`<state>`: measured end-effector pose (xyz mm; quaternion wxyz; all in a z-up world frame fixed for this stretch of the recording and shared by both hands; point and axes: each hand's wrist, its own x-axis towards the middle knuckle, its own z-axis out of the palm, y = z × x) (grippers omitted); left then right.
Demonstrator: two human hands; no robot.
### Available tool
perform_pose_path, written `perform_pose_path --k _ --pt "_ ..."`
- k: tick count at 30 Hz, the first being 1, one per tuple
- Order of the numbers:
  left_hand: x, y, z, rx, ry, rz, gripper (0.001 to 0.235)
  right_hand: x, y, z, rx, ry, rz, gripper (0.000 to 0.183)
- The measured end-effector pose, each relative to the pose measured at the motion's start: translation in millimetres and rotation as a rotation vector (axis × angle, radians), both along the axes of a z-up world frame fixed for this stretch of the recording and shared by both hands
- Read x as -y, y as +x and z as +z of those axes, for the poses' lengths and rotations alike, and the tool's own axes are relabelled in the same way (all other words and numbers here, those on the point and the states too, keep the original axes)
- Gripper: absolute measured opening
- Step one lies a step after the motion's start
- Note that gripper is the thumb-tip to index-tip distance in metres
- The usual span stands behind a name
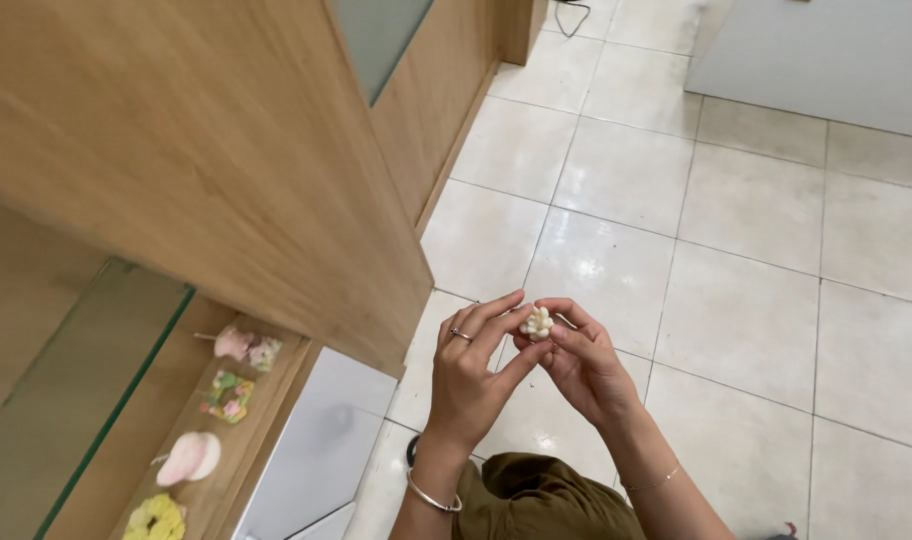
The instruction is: Picking up various flower-shaped wax decorative items from a glass shelf and placing them on a wooden workbench.
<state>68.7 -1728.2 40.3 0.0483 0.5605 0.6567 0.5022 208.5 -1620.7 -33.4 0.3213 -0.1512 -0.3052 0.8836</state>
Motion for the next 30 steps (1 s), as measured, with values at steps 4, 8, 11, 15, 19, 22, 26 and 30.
perform_pose_path --k 4,8,11,15,19,22,26,30 --pt "-46 -11 -12 0.024 -0.041 -0.089 0.044 -29 -3 0 0.035 0.0 -0.11 0.035" --pt "-105 -35 -22 0.043 -0.068 -0.167 0.047 -70 -19 3 0.113 -0.013 -0.223 0.034" --pt "-151 -59 -23 0.045 -0.066 -0.248 0.044 -105 -32 -2 0.135 0.003 -0.319 0.035" --pt "-222 -103 4 0.002 -0.085 -0.409 0.049 -162 -66 12 0.145 0.063 -0.46 0.042" --pt "-289 -151 7 -0.088 -0.069 -0.489 0.047 -217 -107 22 0.166 0.072 -0.547 0.046" --pt "-331 -175 7 -0.132 -0.05 -0.512 0.046 -247 -131 23 0.156 0.076 -0.592 0.046" --pt "-377 -192 2 -0.081 -0.084 -0.542 0.04 -280 -152 23 0.073 0.016 -0.645 0.04" --pt "-427 -192 -2 -0.01 -0.143 -0.578 0.039 -326 -156 15 0.051 -0.061 -0.686 0.035"
